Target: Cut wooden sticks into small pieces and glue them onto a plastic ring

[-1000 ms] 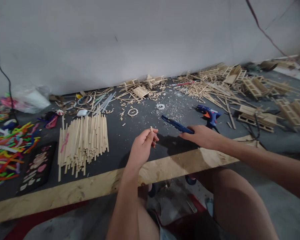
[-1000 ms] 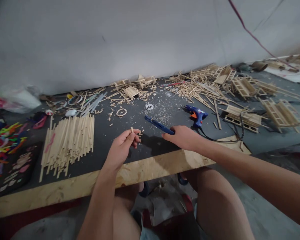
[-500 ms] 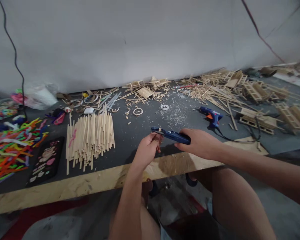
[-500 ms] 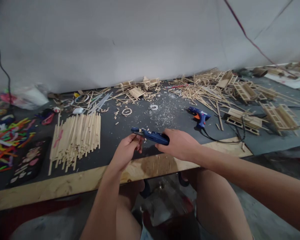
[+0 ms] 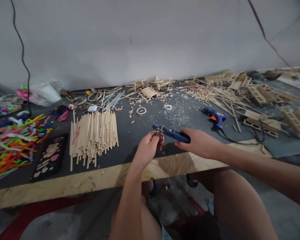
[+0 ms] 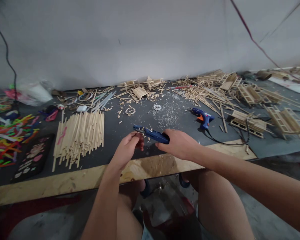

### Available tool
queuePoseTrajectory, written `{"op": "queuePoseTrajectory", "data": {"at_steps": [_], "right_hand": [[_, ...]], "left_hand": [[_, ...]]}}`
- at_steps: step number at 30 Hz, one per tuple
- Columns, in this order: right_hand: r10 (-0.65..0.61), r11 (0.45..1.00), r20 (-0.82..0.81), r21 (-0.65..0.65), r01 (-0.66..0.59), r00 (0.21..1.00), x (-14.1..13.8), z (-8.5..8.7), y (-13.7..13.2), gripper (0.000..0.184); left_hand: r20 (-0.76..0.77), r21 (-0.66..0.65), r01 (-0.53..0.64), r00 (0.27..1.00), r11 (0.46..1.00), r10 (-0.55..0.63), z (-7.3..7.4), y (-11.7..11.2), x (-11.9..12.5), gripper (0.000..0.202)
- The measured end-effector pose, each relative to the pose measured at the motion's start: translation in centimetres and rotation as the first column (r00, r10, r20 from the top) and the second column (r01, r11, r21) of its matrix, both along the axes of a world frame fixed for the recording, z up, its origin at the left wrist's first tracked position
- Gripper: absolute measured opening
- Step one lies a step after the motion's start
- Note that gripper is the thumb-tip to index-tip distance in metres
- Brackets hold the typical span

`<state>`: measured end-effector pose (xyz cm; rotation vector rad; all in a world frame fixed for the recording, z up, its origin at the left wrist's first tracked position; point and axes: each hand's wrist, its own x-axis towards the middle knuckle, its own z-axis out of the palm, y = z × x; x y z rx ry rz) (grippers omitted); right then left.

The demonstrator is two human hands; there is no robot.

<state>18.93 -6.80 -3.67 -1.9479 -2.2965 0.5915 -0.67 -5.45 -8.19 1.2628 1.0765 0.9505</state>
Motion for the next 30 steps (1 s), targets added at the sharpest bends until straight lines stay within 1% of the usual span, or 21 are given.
{"op": "queuePoseTrajectory", "data": {"at_steps": [3,5,8,10,11,13,15,16,18,20,22,23,25,27,28,30], "right_hand": [[-0.014,0.999,-0.051,-0.041,0.011,0.999,0.3,0.0,0.2,0.038],[-0.013,0.996,-0.096,-0.087,0.005,0.995,0.5,0.2,0.4,0.039],[0.030,0.980,-0.135,-0.191,-0.056,0.990,1.0,0.7,0.6,0.044],[0.085,0.971,-0.114,-0.214,-0.108,0.990,1.2,1.0,0.7,0.046],[0.113,0.975,-0.074,-0.184,-0.125,0.991,1.2,1.0,0.7,0.046],[0.166,0.985,0.061,-0.060,-0.163,0.984,1.3,0.9,0.7,0.050],[0.197,0.974,0.210,0.070,-0.216,0.958,1.3,0.6,0.5,0.054],[0.211,0.962,0.266,0.114,-0.247,0.941,1.2,0.4,0.4,0.055],[0.233,0.939,0.335,0.166,-0.300,0.913,1.2,0.1,0.2,0.054],[0.246,0.923,0.370,0.194,-0.333,0.896,1.2,-0.1,-0.1,0.054],[0.252,0.919,0.376,0.197,-0.343,0.892,1.3,-0.2,-0.2,0.055],[0.253,0.922,0.367,0.187,-0.338,0.895,1.4,-0.2,-0.2,0.054],[0.242,0.941,0.331,0.147,-0.304,0.912,1.6,-0.2,0.1,0.053],[0.194,0.966,0.293,0.108,-0.234,0.936,1.9,-0.2,0.7,0.055],[0.161,0.977,0.277,0.093,-0.193,0.947,2.1,-0.2,1.0,0.057],[0.098,0.990,0.249,0.070,-0.119,0.964,2.5,0.0,1.7,0.061]], "left_hand": [[-0.019,-0.032,-0.080,0.997,0.996,0.079,-0.3,0.4,-0.2,0.018],[-0.043,-0.008,-0.164,0.986,0.986,0.163,-0.4,0.7,-0.3,0.020],[-0.017,0.050,-0.274,0.961,0.960,0.275,-0.4,1.1,-0.5,0.011],[0.033,0.059,-0.335,0.942,0.940,0.334,-0.2,1.4,-0.6,0.007],[0.052,0.055,-0.372,0.928,0.926,0.370,0.0,1.5,-0.8,0.007],[0.068,0.039,-0.456,0.889,0.889,0.453,0.2,1.7,-1.3,0.008],[0.073,0.020,-0.507,0.860,0.862,0.505,0.3,1.9,-1.8,0.008],[0.075,0.010,-0.512,0.857,0.859,0.510,0.3,2.0,-2.1,0.009],[0.059,0.003,-0.467,0.883,0.884,0.466,0.3,2.0,-2.4,0.014],[0.013,0.001,-0.367,0.930,0.930,0.367,0.3,1.9,-2.5,0.019],[-0.036,-0.003,-0.266,0.963,0.964,0.266,0.3,1.7,-2.4,0.021],[-0.058,-0.003,-0.240,0.969,0.971,0.240,0.3,1.7,-2.3,0.022],[-0.128,0.014,-0.241,0.962,0.970,0.241,0.3,1.6,-2.3,0.021],[-0.249,0.057,-0.246,0.935,0.968,0.252,0.2,1.5,-2.5,0.022],[-0.310,0.076,-0.218,0.922,0.973,0.231,0.2,1.4,-2.6,0.024],[-0.399,0.091,-0.094,0.909,0.991,0.122,0.2,1.1,-2.8,0.025]]}}
